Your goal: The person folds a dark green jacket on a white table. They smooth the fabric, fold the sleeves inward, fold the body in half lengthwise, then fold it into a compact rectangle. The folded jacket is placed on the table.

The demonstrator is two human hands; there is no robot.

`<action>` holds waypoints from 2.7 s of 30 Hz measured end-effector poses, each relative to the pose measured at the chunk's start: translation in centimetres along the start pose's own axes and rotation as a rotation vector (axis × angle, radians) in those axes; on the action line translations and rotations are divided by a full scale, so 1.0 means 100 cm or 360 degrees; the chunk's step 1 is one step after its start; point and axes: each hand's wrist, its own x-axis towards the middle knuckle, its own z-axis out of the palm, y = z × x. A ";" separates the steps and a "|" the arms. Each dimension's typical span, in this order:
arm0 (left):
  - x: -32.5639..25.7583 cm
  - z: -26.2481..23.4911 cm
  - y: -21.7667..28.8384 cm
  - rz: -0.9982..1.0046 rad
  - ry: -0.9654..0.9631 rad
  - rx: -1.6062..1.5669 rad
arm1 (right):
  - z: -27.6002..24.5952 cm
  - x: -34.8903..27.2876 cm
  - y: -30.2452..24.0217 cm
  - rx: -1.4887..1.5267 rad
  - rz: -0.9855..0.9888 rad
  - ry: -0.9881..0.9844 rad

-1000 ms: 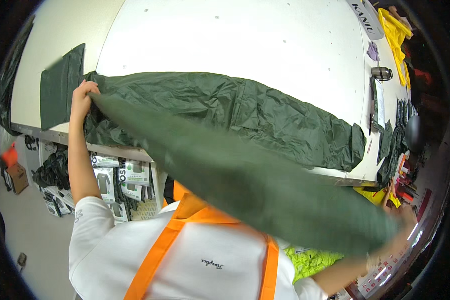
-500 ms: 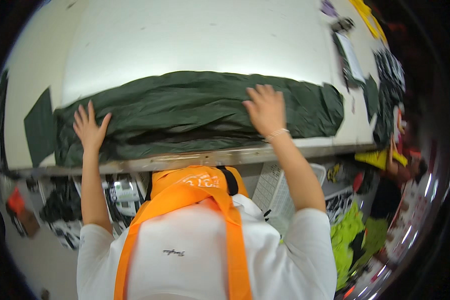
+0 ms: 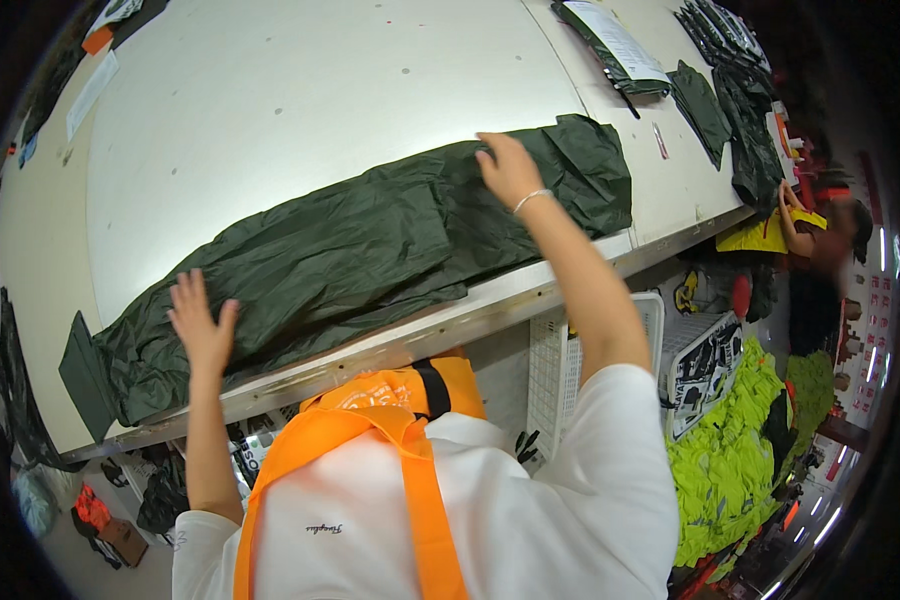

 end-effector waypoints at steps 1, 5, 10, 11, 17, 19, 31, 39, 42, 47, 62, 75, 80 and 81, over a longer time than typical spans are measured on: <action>-0.003 0.009 0.023 0.0076 -0.0030 0.0016 | -0.010 0.009 0.031 -0.0277 -0.0145 -0.0073; -0.021 0.058 0.050 -0.0063 -0.0116 0.0154 | -0.055 0.045 0.074 -0.0942 -0.0145 -0.0854; -0.024 0.081 0.045 -0.0127 -0.0061 0.0177 | -0.102 0.086 0.133 -0.1143 0.0142 -0.1212; -0.023 0.078 0.046 -0.0134 -0.0080 0.0181 | -0.111 0.094 0.146 -0.1165 0.0207 -0.1378; -0.020 0.081 0.045 -0.0079 -0.0056 0.0174 | -0.156 0.103 0.204 0.0205 0.1040 -0.1441; -0.017 0.078 0.046 -0.0056 -0.0091 0.0199 | -0.153 0.097 0.218 0.0414 0.1289 -0.1536; -0.018 0.082 0.047 -0.0055 -0.0088 0.0181 | -0.151 0.060 0.306 0.0534 0.1131 -0.0241; -0.016 0.063 0.063 -0.0259 -0.0235 0.0185 | -0.103 0.045 0.287 -0.0444 0.0653 0.0039; -0.016 0.063 0.049 -0.0176 -0.0192 0.0126 | -0.087 0.045 0.276 -0.0911 0.0435 0.0378; -0.030 0.076 0.046 -0.0202 -0.0052 0.0091 | -0.026 0.015 0.013 0.0087 -0.0344 0.0143; 0.009 0.000 -0.265 -0.1020 0.0026 0.0618 | 0.118 -0.086 -0.165 -0.0827 -0.0585 -0.0282; 0.055 0.017 -0.242 -0.0698 0.0330 0.0541 | 0.087 -0.091 -0.116 0.0352 0.0345 0.0846; 0.015 -0.003 0.018 0.0120 0.0140 -0.0417 | 0.086 -0.158 -0.021 0.1184 0.2027 0.1019; 0.005 0.017 0.051 0.0150 0.0066 -0.0397 | 0.085 -0.150 -0.017 0.1270 0.2023 0.1101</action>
